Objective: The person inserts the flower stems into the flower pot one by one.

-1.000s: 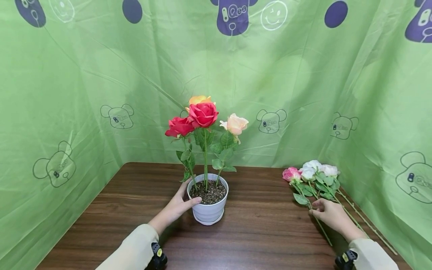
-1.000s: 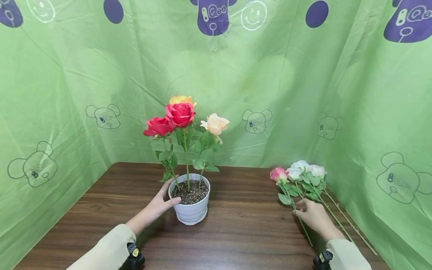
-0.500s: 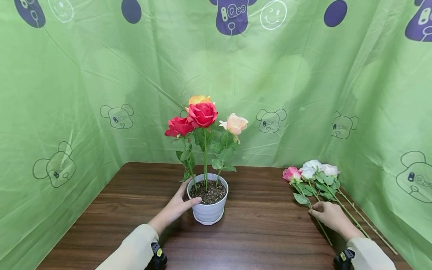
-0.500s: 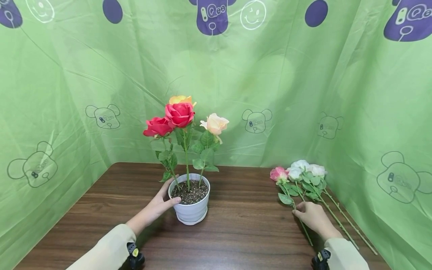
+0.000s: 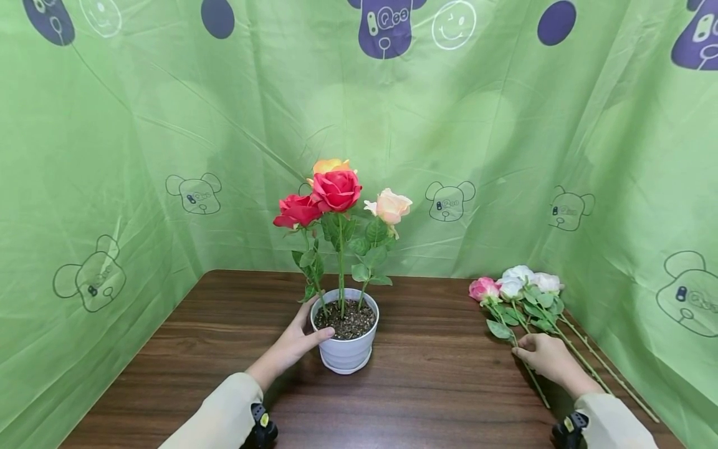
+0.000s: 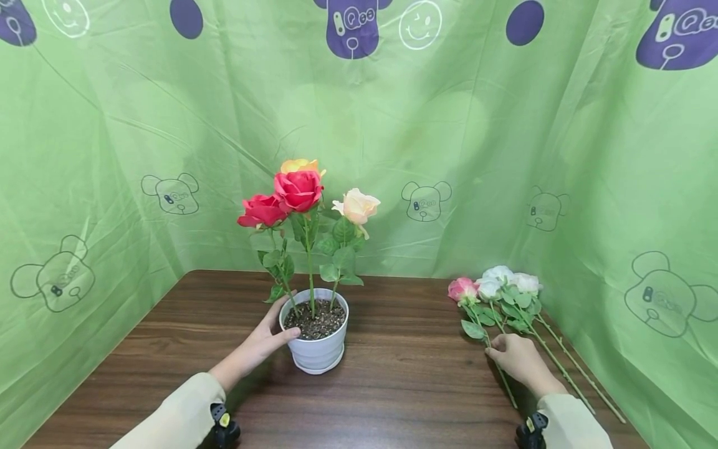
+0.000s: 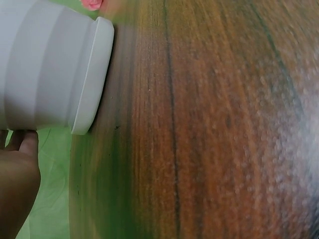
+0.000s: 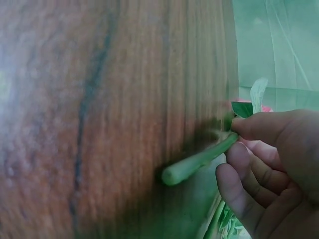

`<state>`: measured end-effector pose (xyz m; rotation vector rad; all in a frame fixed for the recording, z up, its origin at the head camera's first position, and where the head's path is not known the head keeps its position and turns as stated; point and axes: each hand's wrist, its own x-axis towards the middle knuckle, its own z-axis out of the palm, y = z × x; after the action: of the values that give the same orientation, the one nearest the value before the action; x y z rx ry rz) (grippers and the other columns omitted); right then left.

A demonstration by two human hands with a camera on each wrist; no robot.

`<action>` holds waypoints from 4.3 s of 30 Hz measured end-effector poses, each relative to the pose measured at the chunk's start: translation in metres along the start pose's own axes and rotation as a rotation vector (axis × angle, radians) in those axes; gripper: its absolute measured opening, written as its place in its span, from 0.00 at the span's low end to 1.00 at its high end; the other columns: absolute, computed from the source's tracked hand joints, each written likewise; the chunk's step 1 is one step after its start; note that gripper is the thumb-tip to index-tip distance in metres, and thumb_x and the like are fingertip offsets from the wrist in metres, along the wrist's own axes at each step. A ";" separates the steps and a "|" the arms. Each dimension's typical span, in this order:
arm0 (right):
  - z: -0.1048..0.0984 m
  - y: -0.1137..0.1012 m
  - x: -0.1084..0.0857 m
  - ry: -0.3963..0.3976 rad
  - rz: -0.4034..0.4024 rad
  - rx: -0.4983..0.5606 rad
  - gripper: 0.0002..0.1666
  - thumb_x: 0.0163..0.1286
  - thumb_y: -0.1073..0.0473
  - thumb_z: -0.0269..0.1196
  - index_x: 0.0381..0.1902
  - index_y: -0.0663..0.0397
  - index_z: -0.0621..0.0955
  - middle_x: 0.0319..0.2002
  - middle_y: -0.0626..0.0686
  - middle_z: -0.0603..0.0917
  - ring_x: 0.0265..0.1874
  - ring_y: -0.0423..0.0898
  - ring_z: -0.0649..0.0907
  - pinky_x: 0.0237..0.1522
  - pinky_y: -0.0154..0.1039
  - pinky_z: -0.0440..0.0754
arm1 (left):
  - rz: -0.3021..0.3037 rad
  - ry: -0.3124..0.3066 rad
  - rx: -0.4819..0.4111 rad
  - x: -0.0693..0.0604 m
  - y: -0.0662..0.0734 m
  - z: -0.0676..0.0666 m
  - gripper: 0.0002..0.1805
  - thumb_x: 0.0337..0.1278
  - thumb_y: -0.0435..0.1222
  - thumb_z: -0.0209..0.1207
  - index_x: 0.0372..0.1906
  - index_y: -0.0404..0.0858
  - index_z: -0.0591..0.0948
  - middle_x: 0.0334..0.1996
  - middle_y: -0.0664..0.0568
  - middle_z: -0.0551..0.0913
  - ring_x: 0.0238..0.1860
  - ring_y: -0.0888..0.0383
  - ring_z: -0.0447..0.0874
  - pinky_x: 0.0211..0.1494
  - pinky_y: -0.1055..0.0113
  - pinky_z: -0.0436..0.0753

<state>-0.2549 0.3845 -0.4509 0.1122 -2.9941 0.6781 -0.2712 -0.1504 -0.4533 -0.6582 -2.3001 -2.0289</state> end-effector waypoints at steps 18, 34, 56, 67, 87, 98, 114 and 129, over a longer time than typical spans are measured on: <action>-0.010 -0.022 0.001 0.163 -0.124 0.004 0.13 0.68 0.57 0.68 0.39 0.64 0.83 0.26 0.48 0.85 0.19 0.40 0.78 0.26 0.41 0.78 | 0.003 -0.007 -0.008 0.000 0.003 0.001 0.46 0.63 0.34 0.65 0.79 0.38 0.52 0.76 0.38 0.56 0.74 0.43 0.54 0.73 0.48 0.55; -0.022 -0.072 0.006 0.299 -0.297 0.052 0.09 0.66 0.59 0.70 0.39 0.54 0.80 0.29 0.48 0.86 0.27 0.46 0.84 0.32 0.47 0.81 | -0.001 0.003 0.047 0.000 0.004 -0.001 0.47 0.61 0.37 0.67 0.79 0.41 0.54 0.76 0.40 0.56 0.76 0.44 0.51 0.74 0.45 0.51; -0.022 -0.137 0.018 0.394 -0.491 0.187 0.08 0.68 0.62 0.68 0.41 0.51 0.79 0.27 0.40 0.82 0.27 0.38 0.82 0.29 0.37 0.80 | 0.000 -0.045 0.032 0.003 0.001 -0.004 0.53 0.56 0.34 0.71 0.79 0.38 0.50 0.73 0.34 0.61 0.71 0.42 0.62 0.65 0.67 0.68; -0.019 -0.178 0.024 0.443 -0.601 0.265 0.11 0.66 0.66 0.67 0.42 0.51 0.78 0.28 0.41 0.84 0.23 0.37 0.80 0.26 0.34 0.80 | -0.013 -0.043 0.068 0.003 0.002 -0.004 0.51 0.57 0.36 0.70 0.79 0.42 0.52 0.73 0.36 0.61 0.72 0.42 0.61 0.71 0.51 0.62; -0.007 -0.257 0.032 0.404 -0.781 0.485 0.09 0.68 0.65 0.67 0.41 0.53 0.77 0.31 0.44 0.86 0.25 0.39 0.84 0.27 0.35 0.82 | -0.020 -0.045 0.046 0.001 0.001 -0.005 0.50 0.59 0.36 0.69 0.80 0.46 0.52 0.74 0.40 0.60 0.72 0.45 0.61 0.66 0.67 0.67; 0.012 -0.297 0.029 0.354 -0.877 0.535 0.08 0.69 0.63 0.66 0.42 0.50 0.77 0.31 0.44 0.84 0.24 0.38 0.84 0.26 0.33 0.81 | -0.013 -0.074 0.007 0.001 0.001 -0.005 0.50 0.60 0.35 0.68 0.80 0.42 0.50 0.72 0.34 0.61 0.70 0.41 0.64 0.67 0.58 0.69; 0.042 -0.326 0.034 0.211 -0.830 0.523 0.04 0.73 0.58 0.63 0.38 0.48 0.77 0.27 0.41 0.78 0.22 0.37 0.78 0.24 0.33 0.78 | -0.052 -0.055 0.028 0.001 0.005 -0.003 0.52 0.60 0.35 0.68 0.80 0.43 0.48 0.75 0.37 0.58 0.71 0.41 0.62 0.67 0.56 0.69; 0.063 -0.334 0.044 0.255 -0.835 0.377 0.08 0.66 0.66 0.59 0.29 0.50 0.72 0.24 0.44 0.70 0.23 0.38 0.70 0.24 0.32 0.69 | 0.012 -0.083 0.007 0.000 0.003 -0.006 0.48 0.62 0.32 0.66 0.79 0.39 0.49 0.75 0.40 0.59 0.71 0.46 0.60 0.61 0.67 0.73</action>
<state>-0.2726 0.0541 -0.3617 1.1074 -2.2177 0.9982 -0.2720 -0.1557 -0.4493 -0.7683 -2.3403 -2.0258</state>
